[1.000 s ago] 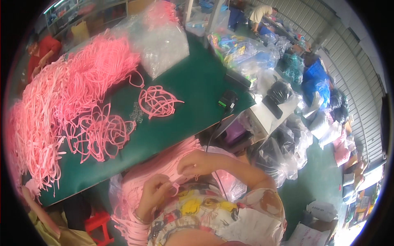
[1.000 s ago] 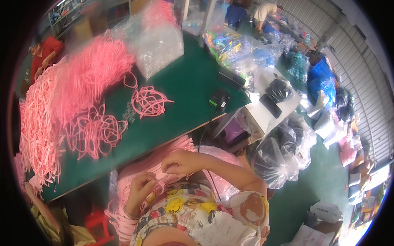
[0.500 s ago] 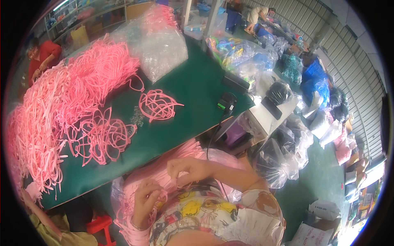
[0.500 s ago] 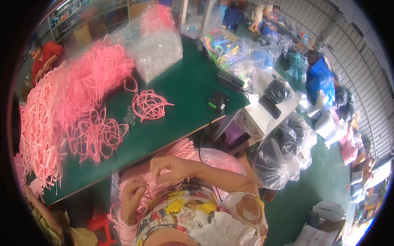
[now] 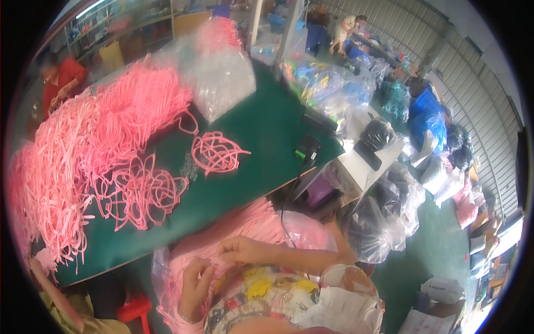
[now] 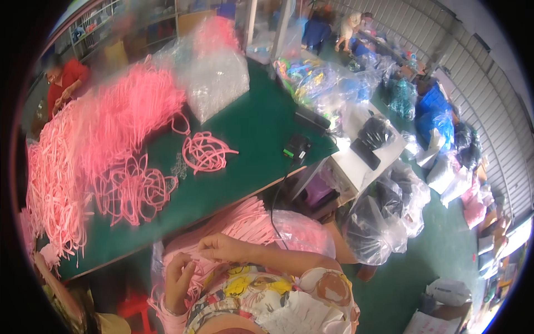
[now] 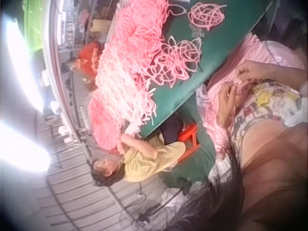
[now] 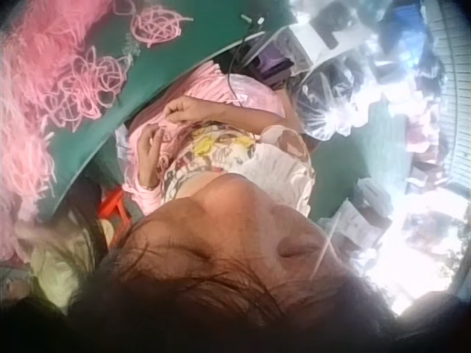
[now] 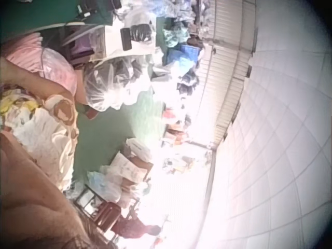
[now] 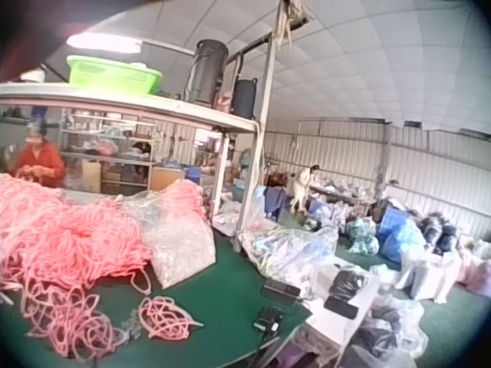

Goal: The person sits at a green table in a factory setting, repeatedly picking up pink elastic straps and small clear plastic clips. They insert the ends of the straps into the clips to secure them, then place the finished items onto a pile on the table.

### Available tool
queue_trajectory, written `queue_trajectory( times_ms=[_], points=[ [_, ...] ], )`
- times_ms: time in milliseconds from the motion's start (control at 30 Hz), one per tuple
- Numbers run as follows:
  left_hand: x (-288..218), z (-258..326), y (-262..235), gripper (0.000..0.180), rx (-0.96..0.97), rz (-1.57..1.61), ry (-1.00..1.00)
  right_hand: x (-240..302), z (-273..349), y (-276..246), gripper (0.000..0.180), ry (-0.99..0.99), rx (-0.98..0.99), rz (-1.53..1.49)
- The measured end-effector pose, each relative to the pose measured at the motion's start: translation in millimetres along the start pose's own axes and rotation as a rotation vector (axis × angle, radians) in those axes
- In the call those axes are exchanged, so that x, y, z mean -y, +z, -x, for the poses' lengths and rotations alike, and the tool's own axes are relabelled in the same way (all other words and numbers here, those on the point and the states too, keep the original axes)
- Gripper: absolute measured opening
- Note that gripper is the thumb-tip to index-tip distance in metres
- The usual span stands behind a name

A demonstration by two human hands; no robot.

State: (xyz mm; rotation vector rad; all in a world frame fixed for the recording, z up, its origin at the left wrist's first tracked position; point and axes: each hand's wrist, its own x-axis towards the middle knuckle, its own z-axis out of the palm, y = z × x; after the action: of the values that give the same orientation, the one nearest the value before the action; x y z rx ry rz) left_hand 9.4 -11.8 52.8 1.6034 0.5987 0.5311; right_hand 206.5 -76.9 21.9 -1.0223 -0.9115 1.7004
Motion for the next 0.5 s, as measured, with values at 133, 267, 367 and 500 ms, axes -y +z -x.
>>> queue_trajectory(
  times_ms=[133,267,367,500],
  points=[
    [20,-1,-5,0.014,0.032,-0.13,0.057,-5,2,-4,0.014,0.011,0.021,-0.01],
    [19,2,9,0.009,-0.052,-0.041,-0.062,-19,0,-8,0.01,-0.004,0.049,0.012],
    [25,3,6,0.017,0.041,-0.047,-0.128,-28,-2,-12,0.011,-0.025,0.085,0.042],
    [60,1,1,0.014,0.045,-0.139,-0.062,-32,-2,-17,0.015,-0.06,0.109,0.129]
  ],
)
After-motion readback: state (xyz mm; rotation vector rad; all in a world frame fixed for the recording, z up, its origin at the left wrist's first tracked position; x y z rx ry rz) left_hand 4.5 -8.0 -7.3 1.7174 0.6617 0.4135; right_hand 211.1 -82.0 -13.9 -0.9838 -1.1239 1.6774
